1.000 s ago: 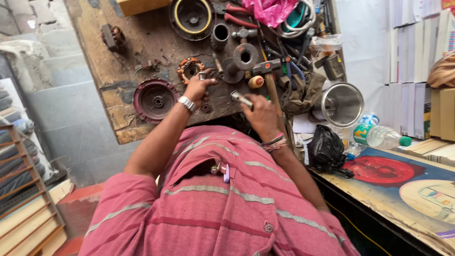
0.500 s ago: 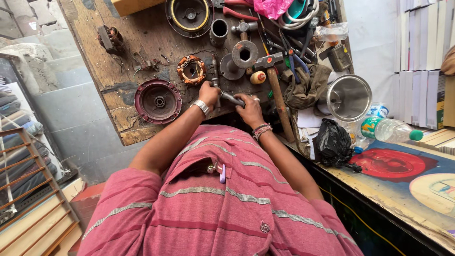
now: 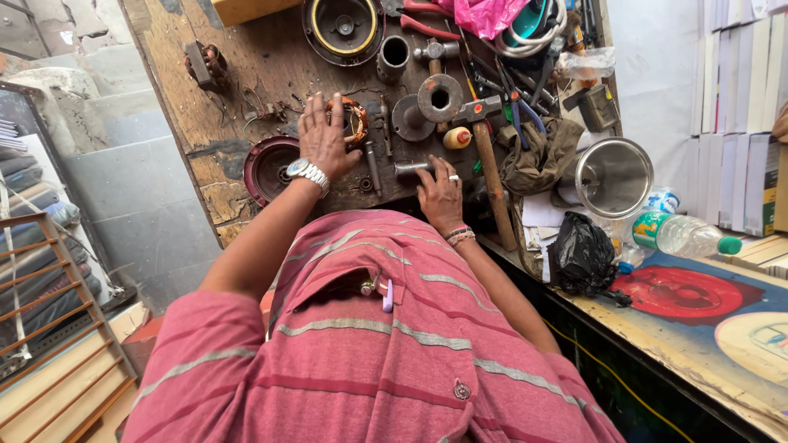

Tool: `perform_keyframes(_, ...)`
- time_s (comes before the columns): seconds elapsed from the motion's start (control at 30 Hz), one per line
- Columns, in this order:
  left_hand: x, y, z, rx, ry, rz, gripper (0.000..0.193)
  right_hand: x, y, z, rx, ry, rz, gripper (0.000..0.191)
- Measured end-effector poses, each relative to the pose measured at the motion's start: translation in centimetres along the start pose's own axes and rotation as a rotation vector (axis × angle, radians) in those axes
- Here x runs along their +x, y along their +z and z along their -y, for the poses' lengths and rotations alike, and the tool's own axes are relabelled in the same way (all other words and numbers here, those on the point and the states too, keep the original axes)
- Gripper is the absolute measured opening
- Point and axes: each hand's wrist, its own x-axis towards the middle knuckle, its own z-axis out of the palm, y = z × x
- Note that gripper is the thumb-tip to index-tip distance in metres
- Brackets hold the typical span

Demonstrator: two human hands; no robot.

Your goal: The person disassembles and reassembles small electromechanical components on a cluttered workbench. They use a hammer to tap a cylindrical part, apply lubricant from a bottle, and fit a bearing into a circular housing. The person also wipes parts with a cloth and handles a stator coil and a metal ring.

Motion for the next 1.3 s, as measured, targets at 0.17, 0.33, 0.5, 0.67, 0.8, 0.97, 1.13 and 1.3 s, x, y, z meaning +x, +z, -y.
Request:
perform_keyframes(0.17,1.9,-0.3,-0.3,0.081,0.053,0.161,0.123,-0.5,0.7,0.0,0.006,0.0,-0.021,0.052)
perform_keyframes(0.33,2.6,-0.7,0.2,0.147,0.115,0.221,0.121,-1.4,0.7,-0.3,0.093,0.02,-0.084,0.052)
perform_keyframes(0.5,3.2,-1.4,1.0,0.044,0.09,0.183,0.119,-2.7,0.4,-0.3,0.201,0.01,-0.11,0.053)
perform_keyframes(0.67,2.6,-2.9,2.5,-0.963,-0.102,0.087,0.086,-3.9,0.4,-0.2,0.377,0.08,-0.118,0.052)
perform_keyframes(0.8,0.9,-4.4,2.1,-2.28,-0.062,0.387,0.075,-4.3,0.4,-0.4,0.465,0.111,-0.078,0.05)
perform_keyframes(0.97,-0.1,-5.1,-1.1,-2.536,0.092,0.559,0.077,-3.4,-0.8,-0.4,0.628,0.196,0.108,0.037)
perform_keyframes(1.13,-0.8,-5.2,-1.9,-2.522,-0.031,0.547,0.076,-1.5,-3.9,0.6,0.721,0.104,0.202,0.031)
perform_keyframes(1.3,-1.7,-5.4,-0.9,-2.518,0.104,0.599,0.079,1.3,-7.9,3.0,0.612,-0.107,0.164,0.032)
